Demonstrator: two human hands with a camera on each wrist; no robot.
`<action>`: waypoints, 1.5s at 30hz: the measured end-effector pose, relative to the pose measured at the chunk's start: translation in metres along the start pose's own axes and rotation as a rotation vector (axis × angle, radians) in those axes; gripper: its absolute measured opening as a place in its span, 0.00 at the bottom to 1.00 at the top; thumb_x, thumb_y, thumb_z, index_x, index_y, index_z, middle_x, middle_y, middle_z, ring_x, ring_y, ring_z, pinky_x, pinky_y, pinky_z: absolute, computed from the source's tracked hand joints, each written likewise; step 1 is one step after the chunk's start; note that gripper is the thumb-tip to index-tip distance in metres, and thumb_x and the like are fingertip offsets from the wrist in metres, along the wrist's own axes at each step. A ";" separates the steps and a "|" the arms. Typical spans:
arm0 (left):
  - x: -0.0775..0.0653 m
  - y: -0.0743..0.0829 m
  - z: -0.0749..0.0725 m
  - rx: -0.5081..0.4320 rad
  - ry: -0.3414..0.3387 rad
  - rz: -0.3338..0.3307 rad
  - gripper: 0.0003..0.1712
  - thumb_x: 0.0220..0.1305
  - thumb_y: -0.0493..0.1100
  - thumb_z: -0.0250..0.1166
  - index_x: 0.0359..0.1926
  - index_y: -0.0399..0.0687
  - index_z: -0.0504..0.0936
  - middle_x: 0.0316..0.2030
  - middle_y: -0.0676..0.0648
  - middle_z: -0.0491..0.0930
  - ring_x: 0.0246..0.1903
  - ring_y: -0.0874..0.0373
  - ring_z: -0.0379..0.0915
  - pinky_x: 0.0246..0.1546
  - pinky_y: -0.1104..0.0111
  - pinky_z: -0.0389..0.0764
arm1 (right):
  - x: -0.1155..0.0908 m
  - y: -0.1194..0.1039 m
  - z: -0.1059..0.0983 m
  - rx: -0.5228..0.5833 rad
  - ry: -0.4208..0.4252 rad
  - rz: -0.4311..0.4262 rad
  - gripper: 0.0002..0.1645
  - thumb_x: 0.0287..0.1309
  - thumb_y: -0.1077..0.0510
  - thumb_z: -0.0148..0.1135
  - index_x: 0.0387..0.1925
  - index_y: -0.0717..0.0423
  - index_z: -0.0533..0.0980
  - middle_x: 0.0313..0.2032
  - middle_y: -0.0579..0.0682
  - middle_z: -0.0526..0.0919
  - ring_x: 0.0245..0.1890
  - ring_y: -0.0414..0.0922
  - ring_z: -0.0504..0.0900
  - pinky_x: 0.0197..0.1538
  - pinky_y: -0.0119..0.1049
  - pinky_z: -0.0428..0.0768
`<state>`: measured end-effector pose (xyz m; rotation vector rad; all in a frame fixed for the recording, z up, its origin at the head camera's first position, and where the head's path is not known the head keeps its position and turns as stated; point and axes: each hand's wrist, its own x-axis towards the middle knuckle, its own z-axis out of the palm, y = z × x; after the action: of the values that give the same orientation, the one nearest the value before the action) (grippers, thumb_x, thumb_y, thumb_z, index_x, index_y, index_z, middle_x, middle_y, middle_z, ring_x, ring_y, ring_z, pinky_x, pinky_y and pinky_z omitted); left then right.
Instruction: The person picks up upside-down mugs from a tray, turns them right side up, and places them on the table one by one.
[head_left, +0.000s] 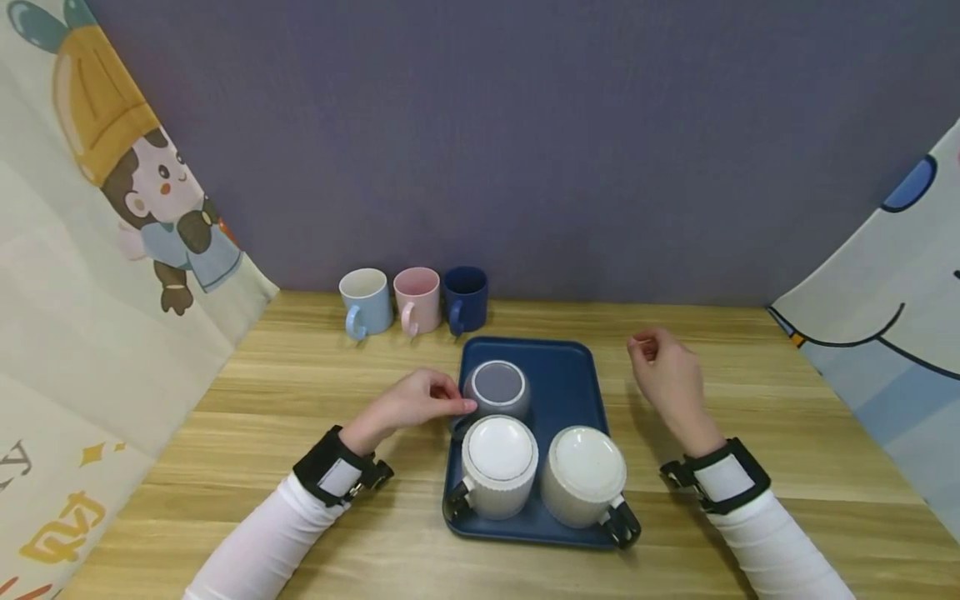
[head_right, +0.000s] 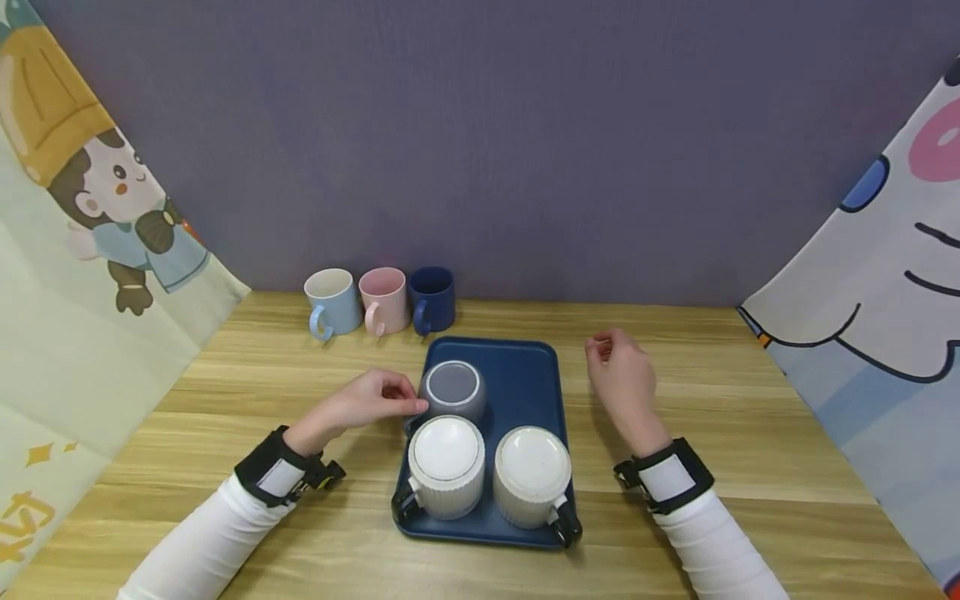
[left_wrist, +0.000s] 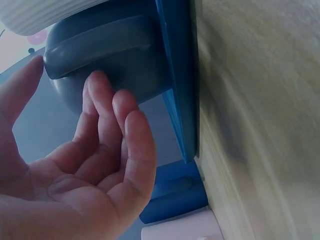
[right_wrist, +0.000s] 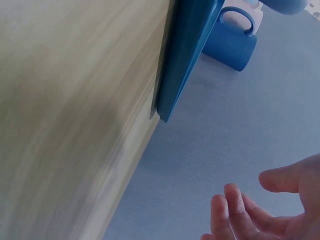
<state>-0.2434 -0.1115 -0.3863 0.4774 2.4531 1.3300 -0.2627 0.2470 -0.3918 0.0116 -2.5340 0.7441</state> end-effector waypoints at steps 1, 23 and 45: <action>0.000 0.000 0.000 0.007 -0.008 -0.007 0.16 0.54 0.53 0.70 0.27 0.45 0.83 0.21 0.55 0.76 0.26 0.62 0.68 0.27 0.71 0.67 | 0.000 -0.001 0.000 0.004 0.006 -0.007 0.17 0.64 0.53 0.55 0.42 0.65 0.77 0.31 0.61 0.83 0.31 0.54 0.81 0.31 0.46 0.75; 0.000 0.000 0.005 -0.061 -0.082 0.003 0.16 0.57 0.48 0.69 0.27 0.38 0.86 0.22 0.47 0.83 0.25 0.62 0.69 0.24 0.74 0.65 | 0.003 -0.016 0.011 0.033 0.011 -0.045 0.15 0.63 0.55 0.56 0.41 0.64 0.78 0.31 0.59 0.85 0.31 0.53 0.83 0.33 0.47 0.76; 0.000 -0.002 0.013 -0.195 -0.087 0.033 0.13 0.61 0.38 0.63 0.27 0.29 0.81 0.18 0.52 0.77 0.24 0.61 0.73 0.34 0.67 0.74 | 0.010 -0.037 0.020 0.075 0.014 -0.086 0.14 0.63 0.53 0.56 0.39 0.61 0.79 0.30 0.56 0.85 0.30 0.52 0.83 0.32 0.45 0.74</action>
<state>-0.2388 -0.1030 -0.3945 0.5169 2.2269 1.5095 -0.2756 0.2066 -0.3834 0.1392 -2.4740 0.8015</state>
